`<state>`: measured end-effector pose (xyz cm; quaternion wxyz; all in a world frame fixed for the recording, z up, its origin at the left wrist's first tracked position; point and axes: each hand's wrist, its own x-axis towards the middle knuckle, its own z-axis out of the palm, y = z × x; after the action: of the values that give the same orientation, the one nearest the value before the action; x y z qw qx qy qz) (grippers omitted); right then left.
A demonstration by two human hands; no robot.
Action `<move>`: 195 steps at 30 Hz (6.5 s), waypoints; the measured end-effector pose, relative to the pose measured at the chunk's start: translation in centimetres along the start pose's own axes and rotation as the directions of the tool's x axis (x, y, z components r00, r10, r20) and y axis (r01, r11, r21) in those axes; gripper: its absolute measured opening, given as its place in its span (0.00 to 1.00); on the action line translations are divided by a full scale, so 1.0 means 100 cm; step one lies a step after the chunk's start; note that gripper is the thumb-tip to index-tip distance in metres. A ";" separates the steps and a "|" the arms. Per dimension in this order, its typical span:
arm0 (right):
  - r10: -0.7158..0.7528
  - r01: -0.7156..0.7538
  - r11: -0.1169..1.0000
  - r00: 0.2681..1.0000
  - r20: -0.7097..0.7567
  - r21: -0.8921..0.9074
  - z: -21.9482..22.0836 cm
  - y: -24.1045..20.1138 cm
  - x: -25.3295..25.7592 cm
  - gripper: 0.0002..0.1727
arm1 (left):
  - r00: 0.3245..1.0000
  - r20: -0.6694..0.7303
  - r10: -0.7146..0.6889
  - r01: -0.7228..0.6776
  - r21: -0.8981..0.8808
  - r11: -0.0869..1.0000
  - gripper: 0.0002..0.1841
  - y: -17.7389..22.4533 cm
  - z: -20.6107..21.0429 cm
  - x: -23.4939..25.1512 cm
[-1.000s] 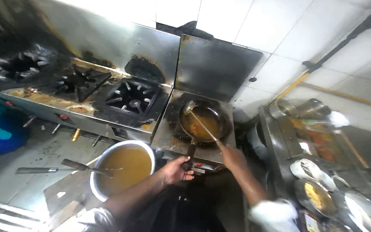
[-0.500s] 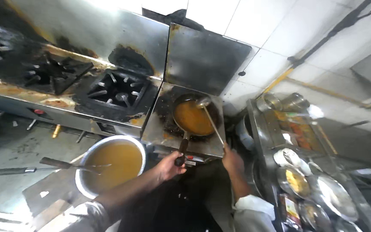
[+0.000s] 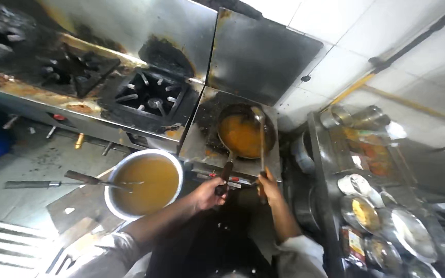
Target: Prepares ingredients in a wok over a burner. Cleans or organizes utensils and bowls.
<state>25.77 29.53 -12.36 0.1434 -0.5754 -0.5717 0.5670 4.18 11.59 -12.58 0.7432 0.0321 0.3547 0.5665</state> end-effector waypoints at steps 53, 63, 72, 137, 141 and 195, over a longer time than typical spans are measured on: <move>-0.366 -0.021 0.387 0.914 -0.174 -0.922 -0.062 -0.030 0.057 0.31 | 0.997 -0.079 0.005 -0.009 -0.046 0.999 0.15 0.026 0.019 0.002; -0.357 0.015 0.275 0.930 -0.088 -0.961 -0.143 0.029 0.069 0.33 | 0.997 -0.078 0.005 -0.010 -0.059 0.998 0.16 0.037 -0.009 -0.023; -0.173 0.166 0.815 0.984 0.040 -0.555 -0.069 0.024 0.068 0.33 | 0.998 -0.051 0.046 -0.046 -0.010 0.999 0.15 0.022 0.010 -0.008; 0.052 0.541 0.660 0.659 0.751 -0.521 0.110 0.140 -0.010 0.31 | 0.489 -0.872 0.019 -0.215 -0.099 0.972 0.12 -0.073 -0.089 -0.334; 0.056 0.556 0.586 0.699 0.713 -0.590 0.119 0.132 -0.012 0.31 | 0.434 -0.895 0.098 -0.066 0.077 0.995 0.20 -0.062 -0.105 -0.335; -0.099 -0.038 0.795 0.977 0.191 0.606 -0.023 0.041 -0.018 0.27 | 0.987 0.097 0.128 -0.132 0.038 0.991 0.31 0.008 0.026 0.022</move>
<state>30.22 27.87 -14.10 0.2670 -0.4258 -0.3812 0.7760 5.22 14.74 -11.34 0.7198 0.0982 0.3286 0.6035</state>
